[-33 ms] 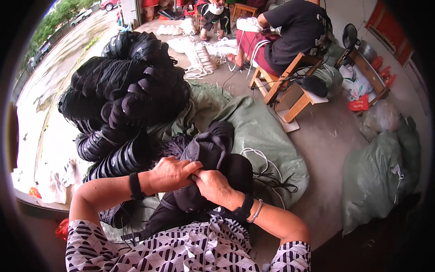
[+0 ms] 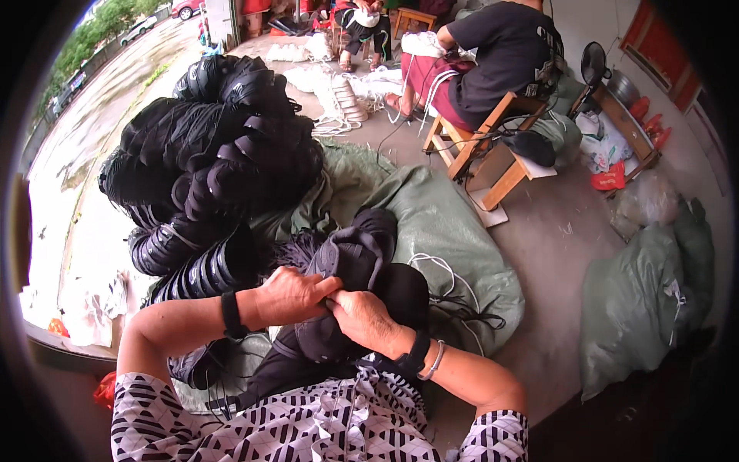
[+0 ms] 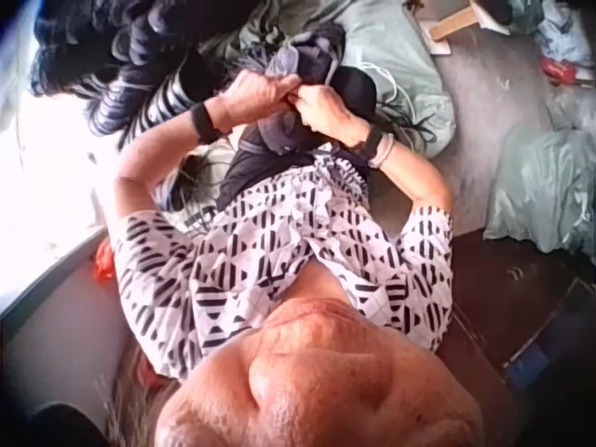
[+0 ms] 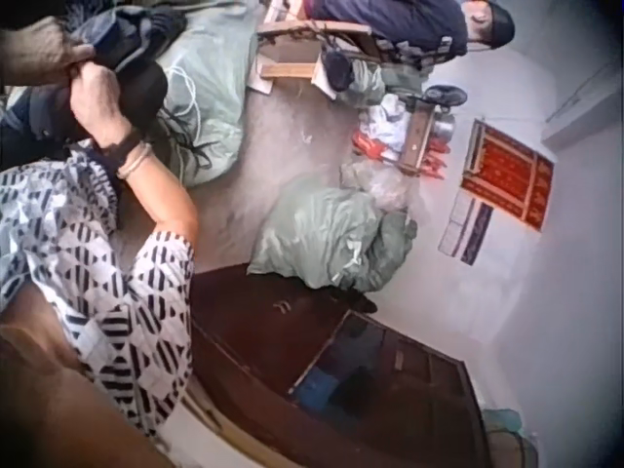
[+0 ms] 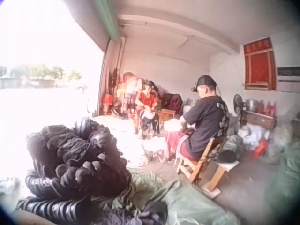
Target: The person is sitting on the floor and lacing a black sneaker. They thread the laces through the eyelets, pull them tight, and tie a knot. The person then places the finished shoe onto a stack of other shoes.
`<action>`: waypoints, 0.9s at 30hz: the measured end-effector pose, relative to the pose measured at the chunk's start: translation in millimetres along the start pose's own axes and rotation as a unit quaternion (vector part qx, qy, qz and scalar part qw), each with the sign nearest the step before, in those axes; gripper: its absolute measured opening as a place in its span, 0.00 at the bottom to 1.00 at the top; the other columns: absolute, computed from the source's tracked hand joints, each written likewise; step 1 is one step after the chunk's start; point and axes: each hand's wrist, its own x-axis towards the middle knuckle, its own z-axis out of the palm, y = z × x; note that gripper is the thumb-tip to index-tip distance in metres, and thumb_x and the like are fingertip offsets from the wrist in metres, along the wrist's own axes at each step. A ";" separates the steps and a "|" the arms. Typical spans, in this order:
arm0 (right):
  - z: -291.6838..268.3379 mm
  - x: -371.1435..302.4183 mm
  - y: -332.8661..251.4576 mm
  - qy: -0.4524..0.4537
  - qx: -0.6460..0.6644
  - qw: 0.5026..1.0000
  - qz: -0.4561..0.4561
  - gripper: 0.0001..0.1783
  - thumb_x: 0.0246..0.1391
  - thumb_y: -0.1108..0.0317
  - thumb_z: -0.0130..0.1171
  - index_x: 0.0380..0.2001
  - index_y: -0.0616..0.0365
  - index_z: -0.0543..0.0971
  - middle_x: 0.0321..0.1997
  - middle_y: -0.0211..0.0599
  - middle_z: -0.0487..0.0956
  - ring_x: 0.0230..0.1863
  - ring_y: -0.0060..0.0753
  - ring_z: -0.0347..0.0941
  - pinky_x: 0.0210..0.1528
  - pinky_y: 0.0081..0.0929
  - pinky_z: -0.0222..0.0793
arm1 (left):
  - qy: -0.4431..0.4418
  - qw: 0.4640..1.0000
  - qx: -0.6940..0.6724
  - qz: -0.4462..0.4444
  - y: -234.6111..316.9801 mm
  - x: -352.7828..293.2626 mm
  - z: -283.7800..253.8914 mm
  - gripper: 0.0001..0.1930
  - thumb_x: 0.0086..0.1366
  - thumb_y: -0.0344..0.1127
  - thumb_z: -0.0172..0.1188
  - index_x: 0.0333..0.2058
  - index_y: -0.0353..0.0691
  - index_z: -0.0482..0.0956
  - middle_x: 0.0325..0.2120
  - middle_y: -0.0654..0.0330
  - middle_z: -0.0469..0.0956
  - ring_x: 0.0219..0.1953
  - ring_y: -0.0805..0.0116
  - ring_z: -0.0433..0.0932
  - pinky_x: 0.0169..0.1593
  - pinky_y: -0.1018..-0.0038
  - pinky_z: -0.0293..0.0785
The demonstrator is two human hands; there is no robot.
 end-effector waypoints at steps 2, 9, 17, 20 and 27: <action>6.2 1.9 10.1 0.058 -0.112 0.988 -0.094 0.09 0.62 0.67 0.51 0.39 0.59 0.77 0.22 0.50 0.78 0.24 0.51 0.78 0.27 0.39 0.73 | -0.076 0.997 0.016 0.032 -4.7 8.6 -13.7 0.19 0.54 0.46 0.63 0.40 0.43 0.70 0.22 0.58 0.79 0.25 0.54 0.82 0.27 0.59 0.77; 1.5 0.5 14.3 0.045 -0.055 0.997 -0.043 0.10 0.61 0.66 0.51 0.39 0.61 0.77 0.21 0.49 0.78 0.22 0.48 0.78 0.26 0.38 0.73 | -0.067 0.996 -0.029 0.049 -8.2 14.3 -14.8 0.14 0.54 0.44 0.62 0.35 0.44 0.75 0.19 0.58 0.78 0.24 0.55 0.81 0.28 0.59 0.77; -24.9 17.2 -9.0 -0.123 -0.117 0.985 0.008 0.13 0.60 0.62 0.53 0.37 0.62 0.75 0.20 0.44 0.78 0.17 0.44 0.76 0.23 0.37 0.73 | 0.117 0.976 -0.105 0.153 -21.6 -0.8 14.5 0.14 0.49 0.42 0.69 0.30 0.46 0.74 0.20 0.64 0.75 0.27 0.61 0.78 0.31 0.66 0.73; -27.0 20.5 9.7 -0.038 -0.285 0.947 -0.145 0.12 0.57 0.63 0.56 0.34 0.62 0.71 0.22 0.49 0.78 0.27 0.55 0.78 0.28 0.45 0.73 | 0.125 0.976 -0.116 0.135 -25.0 -0.3 17.1 0.14 0.51 0.41 0.69 0.30 0.46 0.74 0.21 0.64 0.75 0.28 0.62 0.79 0.33 0.67 0.72; -131.0 30.8 -9.9 0.212 -0.213 0.947 -0.117 0.08 0.56 0.70 0.57 0.37 0.59 0.70 0.27 0.47 0.79 0.33 0.54 0.78 0.33 0.46 0.71 | 0.122 0.968 -0.214 -0.056 0.5 10.5 -11.7 0.21 0.55 0.39 0.66 0.49 0.46 0.75 0.35 0.59 0.78 0.39 0.59 0.78 0.44 0.65 0.72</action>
